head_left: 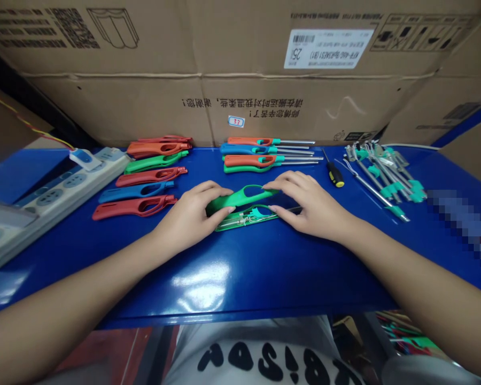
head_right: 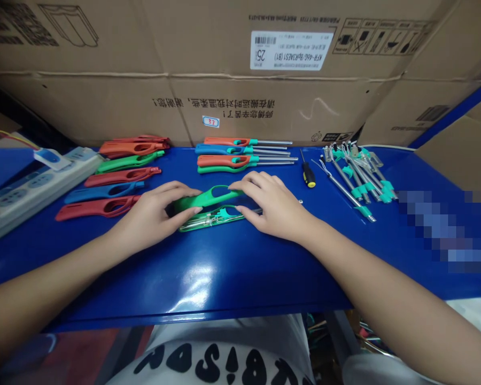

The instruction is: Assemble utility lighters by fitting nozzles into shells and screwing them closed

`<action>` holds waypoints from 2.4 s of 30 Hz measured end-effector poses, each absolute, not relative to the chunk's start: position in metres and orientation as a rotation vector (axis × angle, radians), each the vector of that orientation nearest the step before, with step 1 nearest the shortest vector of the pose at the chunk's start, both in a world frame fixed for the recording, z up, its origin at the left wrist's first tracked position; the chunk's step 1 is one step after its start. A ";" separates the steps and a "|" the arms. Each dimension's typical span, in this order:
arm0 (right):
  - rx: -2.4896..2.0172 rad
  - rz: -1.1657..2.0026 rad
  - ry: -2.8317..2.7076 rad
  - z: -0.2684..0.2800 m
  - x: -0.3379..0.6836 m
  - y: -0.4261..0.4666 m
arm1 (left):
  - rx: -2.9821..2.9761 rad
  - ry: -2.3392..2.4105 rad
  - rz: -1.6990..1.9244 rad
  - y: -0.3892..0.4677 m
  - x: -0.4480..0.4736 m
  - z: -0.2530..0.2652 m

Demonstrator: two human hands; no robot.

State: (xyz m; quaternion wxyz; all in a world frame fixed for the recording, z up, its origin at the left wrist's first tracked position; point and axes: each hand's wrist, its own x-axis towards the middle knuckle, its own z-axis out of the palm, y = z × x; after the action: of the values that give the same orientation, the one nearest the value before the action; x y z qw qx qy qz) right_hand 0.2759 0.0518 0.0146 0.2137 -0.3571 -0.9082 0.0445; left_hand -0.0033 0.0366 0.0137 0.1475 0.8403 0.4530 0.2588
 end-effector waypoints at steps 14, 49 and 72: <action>-1.013 0.151 -2.601 0.017 0.276 0.048 | 2.524 1.330 0.780 0.036 -0.002 0.012; -0.785 0.062 -2.734 0.023 0.277 0.042 | 2.372 1.204 0.713 0.022 0.009 0.015; -0.780 0.246 -2.667 0.024 0.278 0.041 | 2.384 1.190 0.716 0.021 0.008 0.015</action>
State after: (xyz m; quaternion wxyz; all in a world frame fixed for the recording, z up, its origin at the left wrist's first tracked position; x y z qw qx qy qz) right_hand 0.2775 0.0406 0.0244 0.1751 -0.2754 -0.9412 0.0868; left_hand 0.0084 0.0207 0.0145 0.1902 0.8484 0.4233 0.2546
